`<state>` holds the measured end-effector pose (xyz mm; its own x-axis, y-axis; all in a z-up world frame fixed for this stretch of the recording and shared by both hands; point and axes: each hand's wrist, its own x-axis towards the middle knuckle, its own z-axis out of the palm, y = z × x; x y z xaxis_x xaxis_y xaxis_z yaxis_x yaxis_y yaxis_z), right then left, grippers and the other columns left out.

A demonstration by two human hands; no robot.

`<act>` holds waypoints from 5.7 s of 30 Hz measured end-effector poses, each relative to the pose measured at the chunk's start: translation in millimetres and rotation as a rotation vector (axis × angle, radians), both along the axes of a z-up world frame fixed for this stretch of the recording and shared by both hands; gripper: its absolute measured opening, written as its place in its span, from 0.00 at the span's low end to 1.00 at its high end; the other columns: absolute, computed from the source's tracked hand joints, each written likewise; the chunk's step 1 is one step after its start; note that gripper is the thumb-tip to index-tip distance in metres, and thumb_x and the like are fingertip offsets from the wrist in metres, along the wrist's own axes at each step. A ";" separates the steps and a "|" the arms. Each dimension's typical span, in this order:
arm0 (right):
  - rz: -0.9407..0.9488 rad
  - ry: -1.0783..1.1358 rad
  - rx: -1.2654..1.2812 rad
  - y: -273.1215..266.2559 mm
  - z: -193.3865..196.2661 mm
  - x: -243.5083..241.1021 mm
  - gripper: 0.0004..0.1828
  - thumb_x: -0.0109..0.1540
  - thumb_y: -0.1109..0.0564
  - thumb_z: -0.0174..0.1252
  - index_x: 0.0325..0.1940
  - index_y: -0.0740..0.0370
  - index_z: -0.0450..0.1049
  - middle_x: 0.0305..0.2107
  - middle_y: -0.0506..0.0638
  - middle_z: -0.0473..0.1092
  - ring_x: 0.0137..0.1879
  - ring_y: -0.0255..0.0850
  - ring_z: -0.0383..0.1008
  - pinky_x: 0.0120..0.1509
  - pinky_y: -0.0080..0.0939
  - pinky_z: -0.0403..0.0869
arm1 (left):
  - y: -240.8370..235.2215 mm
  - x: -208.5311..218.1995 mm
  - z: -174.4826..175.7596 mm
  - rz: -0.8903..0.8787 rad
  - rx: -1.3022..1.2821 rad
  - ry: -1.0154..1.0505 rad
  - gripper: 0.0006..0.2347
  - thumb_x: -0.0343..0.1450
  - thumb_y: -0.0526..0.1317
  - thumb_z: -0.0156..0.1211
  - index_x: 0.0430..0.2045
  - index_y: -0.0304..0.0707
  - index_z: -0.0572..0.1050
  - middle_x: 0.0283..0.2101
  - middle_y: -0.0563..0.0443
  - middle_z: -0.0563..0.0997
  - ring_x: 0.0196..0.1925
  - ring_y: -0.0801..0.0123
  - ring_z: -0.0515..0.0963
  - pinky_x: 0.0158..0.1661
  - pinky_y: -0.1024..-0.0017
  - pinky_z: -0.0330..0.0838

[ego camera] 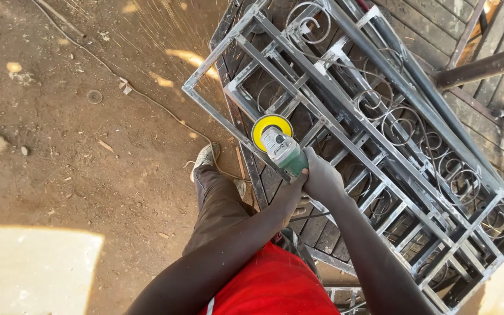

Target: Using an angle grinder to sand and smooth the surfaces and welds of a decorative metal gate frame.

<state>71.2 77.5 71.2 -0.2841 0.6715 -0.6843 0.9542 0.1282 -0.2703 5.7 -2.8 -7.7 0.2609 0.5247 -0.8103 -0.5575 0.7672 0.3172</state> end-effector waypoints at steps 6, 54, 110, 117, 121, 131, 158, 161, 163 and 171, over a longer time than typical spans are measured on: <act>-0.017 0.002 0.013 -1.9 -14.3 20.4 0.25 0.56 0.60 0.51 0.57 0.51 0.59 0.49 0.56 0.72 0.57 0.66 0.74 0.65 0.67 0.71 | -3.6 11.4 3.4 -0.057 0.006 -0.005 0.39 0.75 0.66 0.46 0.71 0.28 0.55 0.69 0.27 0.65 0.71 0.37 0.65 0.68 0.41 0.60; -0.009 0.007 0.063 -9.2 -3.4 -9.7 0.23 0.60 0.57 0.41 0.60 0.52 0.60 0.46 0.59 0.73 0.55 0.68 0.74 0.60 0.68 0.72 | -0.1 -0.7 10.7 0.139 -0.074 0.003 0.36 0.73 0.65 0.53 0.67 0.31 0.65 0.64 0.32 0.72 0.65 0.37 0.73 0.63 0.45 0.68; -0.185 -0.023 0.054 -47.6 6.6 26.9 0.21 0.60 0.63 0.48 0.58 0.55 0.62 0.42 0.65 0.75 0.55 0.70 0.75 0.61 0.66 0.72 | -28.8 30.6 17.2 -0.108 -0.034 -0.041 0.39 0.74 0.67 0.49 0.72 0.35 0.55 0.66 0.25 0.67 0.66 0.38 0.71 0.61 0.46 0.70; -0.224 -0.029 0.042 -48.6 8.5 27.4 0.20 0.61 0.63 0.46 0.58 0.57 0.62 0.43 0.68 0.75 0.56 0.72 0.74 0.61 0.67 0.72 | -33.9 37.9 5.7 -0.122 0.002 -0.063 0.36 0.77 0.64 0.48 0.71 0.33 0.56 0.65 0.22 0.67 0.66 0.37 0.70 0.62 0.45 0.70; -0.196 -0.052 0.028 -45.8 9.9 28.8 0.20 0.61 0.63 0.46 0.58 0.55 0.61 0.42 0.67 0.75 0.56 0.71 0.74 0.62 0.65 0.72 | -31.3 31.7 20.7 -0.130 -0.008 -0.079 0.37 0.77 0.64 0.47 0.72 0.31 0.54 0.66 0.21 0.64 0.68 0.36 0.68 0.64 0.44 0.68; -0.139 -0.029 0.049 -45.4 13.9 28.2 0.23 0.60 0.63 0.46 0.60 0.57 0.60 0.41 0.66 0.75 0.54 0.71 0.75 0.59 0.66 0.73 | -30.5 50.3 -8.6 -0.087 -0.079 -0.055 0.35 0.74 0.66 0.49 0.71 0.40 0.59 0.61 0.24 0.72 0.62 0.39 0.76 0.58 0.45 0.73; -1.508 0.219 0.355 -118.6 -44.4 179.7 0.26 0.59 0.43 0.67 0.51 0.61 0.69 0.39 0.62 0.71 0.51 0.58 0.73 0.57 0.61 0.68 | -3.8 -32.3 31.7 -0.892 0.280 0.382 0.37 0.74 0.67 0.49 0.71 0.39 0.53 0.71 0.41 0.59 0.72 0.47 0.63 0.65 0.44 0.62; -1.694 0.290 0.435 -151.8 -42.2 200.8 0.23 0.58 0.44 0.68 0.47 0.61 0.73 0.35 0.58 0.70 0.46 0.52 0.73 0.52 0.55 0.69 | 3.7 -30.1 47.5 -1.159 0.823 0.768 0.27 0.77 0.55 0.49 0.66 0.35 0.65 0.65 0.37 0.69 0.69 0.42 0.67 0.62 0.45 0.65; -1.779 0.328 0.481 -178.4 -47.6 201.0 0.22 0.59 0.44 0.68 0.47 0.60 0.74 0.34 0.58 0.70 0.45 0.51 0.73 0.50 0.53 0.70 | 11.6 -22.8 32.8 -1.288 1.159 1.017 0.25 0.76 0.48 0.57 0.65 0.32 0.65 0.66 0.34 0.66 0.70 0.38 0.63 0.64 0.45 0.61; -1.836 0.145 0.357 -241.8 -38.9 114.9 0.27 0.52 0.46 0.70 0.49 0.62 0.73 0.37 0.63 0.75 0.51 0.60 0.77 0.57 0.57 0.69 | 22.3 -30.4 -125.7 -1.410 1.532 1.258 0.16 0.69 0.45 0.66 0.48 0.40 0.77 0.46 0.41 0.80 0.55 0.44 0.77 0.57 0.47 0.65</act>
<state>186.1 -164.4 32.3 0.8270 0.2546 -0.5013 -0.0743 -0.8343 -0.5463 -24.7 19.5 -133.3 0.7301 0.6590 -0.1804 0.6662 -0.6279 0.4024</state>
